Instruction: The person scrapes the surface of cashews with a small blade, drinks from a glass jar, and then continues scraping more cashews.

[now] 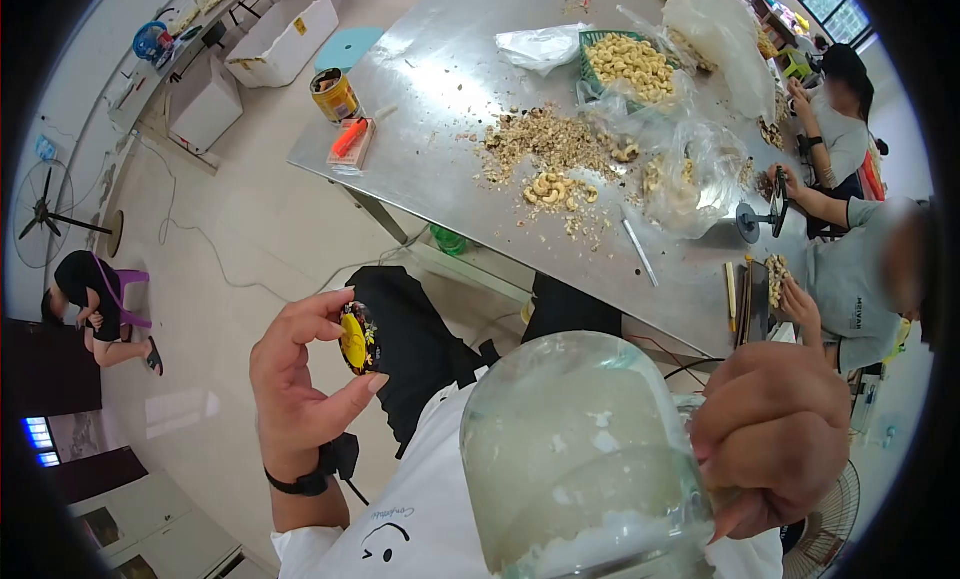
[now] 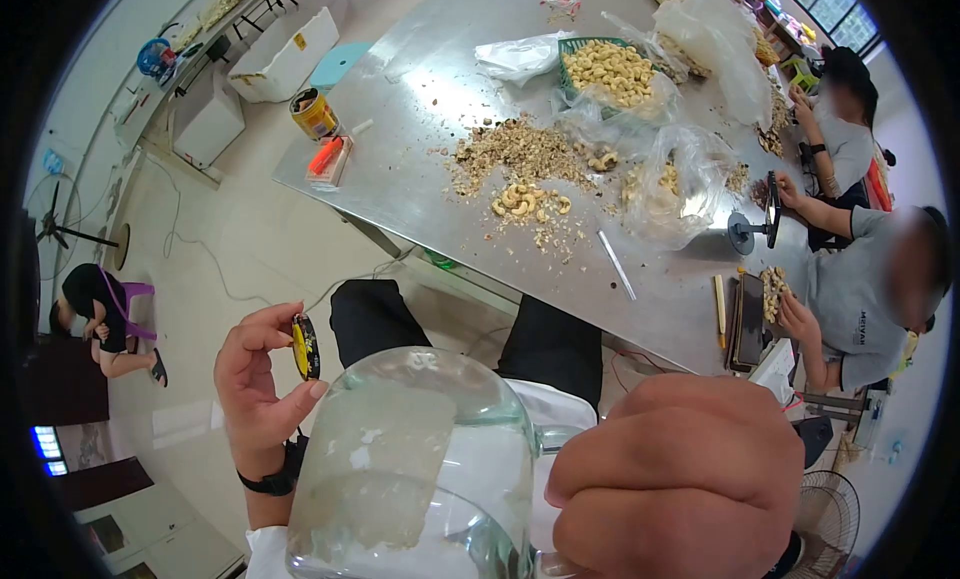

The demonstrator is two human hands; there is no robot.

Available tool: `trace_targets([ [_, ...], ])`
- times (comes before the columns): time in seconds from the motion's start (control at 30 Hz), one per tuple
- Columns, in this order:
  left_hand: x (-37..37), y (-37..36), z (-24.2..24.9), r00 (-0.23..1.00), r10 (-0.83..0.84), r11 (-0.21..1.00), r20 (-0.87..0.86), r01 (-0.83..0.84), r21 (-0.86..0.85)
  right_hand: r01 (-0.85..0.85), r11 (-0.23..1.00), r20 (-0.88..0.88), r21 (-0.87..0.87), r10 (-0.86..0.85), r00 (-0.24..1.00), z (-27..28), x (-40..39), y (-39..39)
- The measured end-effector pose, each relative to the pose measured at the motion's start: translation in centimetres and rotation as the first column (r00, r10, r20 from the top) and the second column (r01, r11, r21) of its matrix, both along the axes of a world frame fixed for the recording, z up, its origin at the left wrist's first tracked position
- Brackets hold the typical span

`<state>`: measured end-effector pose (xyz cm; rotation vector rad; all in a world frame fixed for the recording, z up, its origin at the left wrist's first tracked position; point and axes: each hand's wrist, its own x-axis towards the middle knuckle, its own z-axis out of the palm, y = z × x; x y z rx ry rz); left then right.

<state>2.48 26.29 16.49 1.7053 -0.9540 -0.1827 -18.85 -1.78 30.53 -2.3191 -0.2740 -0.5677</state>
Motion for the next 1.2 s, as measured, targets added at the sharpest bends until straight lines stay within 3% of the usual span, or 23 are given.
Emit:
trace_targets([
  [0.93,0.3,-0.9,0.7,0.996,0.020,1.000,0.086,-0.019,-0.016,0.101,0.987,0.092,-0.123,-0.090,0.992,1.7,-0.2,0.5],
  [1.2,0.6,-0.9,0.9,0.996,0.016,1.000,0.084,-0.015,-0.010,0.060,0.990,0.076,-0.129,-0.051,0.996,1.9,-0.4,0.1],
])
